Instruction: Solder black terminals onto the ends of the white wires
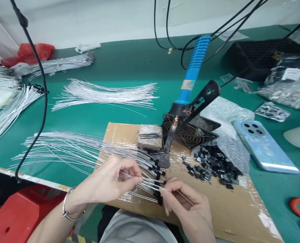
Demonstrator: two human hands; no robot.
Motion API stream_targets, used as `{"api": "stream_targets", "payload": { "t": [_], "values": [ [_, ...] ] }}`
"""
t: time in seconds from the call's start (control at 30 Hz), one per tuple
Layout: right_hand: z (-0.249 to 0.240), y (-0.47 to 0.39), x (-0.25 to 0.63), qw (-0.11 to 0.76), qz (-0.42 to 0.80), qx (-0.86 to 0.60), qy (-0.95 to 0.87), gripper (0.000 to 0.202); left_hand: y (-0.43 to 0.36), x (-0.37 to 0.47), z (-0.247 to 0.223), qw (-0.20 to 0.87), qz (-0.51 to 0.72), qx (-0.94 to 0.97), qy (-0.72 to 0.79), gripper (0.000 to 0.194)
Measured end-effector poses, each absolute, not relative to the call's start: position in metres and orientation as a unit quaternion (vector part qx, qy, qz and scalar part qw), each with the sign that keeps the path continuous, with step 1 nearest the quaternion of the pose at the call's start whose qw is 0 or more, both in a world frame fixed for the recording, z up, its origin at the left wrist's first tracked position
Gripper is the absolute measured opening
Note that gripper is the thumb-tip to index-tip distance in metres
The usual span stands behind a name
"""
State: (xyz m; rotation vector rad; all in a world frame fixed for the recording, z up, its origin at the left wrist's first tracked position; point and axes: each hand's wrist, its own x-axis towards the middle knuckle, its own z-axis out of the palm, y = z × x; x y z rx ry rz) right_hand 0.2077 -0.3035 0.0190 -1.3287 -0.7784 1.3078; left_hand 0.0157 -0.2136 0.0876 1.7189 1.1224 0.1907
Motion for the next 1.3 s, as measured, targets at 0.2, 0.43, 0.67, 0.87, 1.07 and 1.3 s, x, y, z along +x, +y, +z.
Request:
{"api": "stream_targets", "payload": {
  "t": [0.2, 0.43, 0.67, 0.87, 1.07, 1.3],
  "values": [
    [0.021, -0.303, 0.216, 0.506, 0.541, -0.532, -0.41, 0.032, -0.208, 0.012, 0.094, 0.534, 0.06, 0.727, 0.428, 0.017],
    [0.024, -0.297, 0.219, 0.484, 0.456, -0.502, -0.553, 0.02, -0.232, 0.026, 0.09, 0.471, 0.075, 0.753, 0.453, 0.018],
    [0.02, -0.296, 0.222, 0.459, 0.471, -0.508, -0.557, 0.021, -0.242, 0.042, 0.066, 0.574, 0.099, 0.661, 0.473, 0.016],
    [0.009, -0.292, 0.238, 0.62, 0.443, -0.567, -0.312, 0.02, -0.236, 0.042, 0.061, 0.607, 0.187, 0.58, 0.511, 0.018],
    [0.005, -0.293, 0.241, 0.622, 0.515, -0.505, -0.305, 0.047, -0.233, 0.046, 0.063, 0.622, 0.203, 0.549, 0.52, 0.018],
    [0.017, -0.294, 0.219, 0.534, 0.506, -0.531, -0.421, 0.013, -0.236, 0.044, 0.058, 0.619, 0.204, 0.551, 0.521, 0.019]
  ]
}}
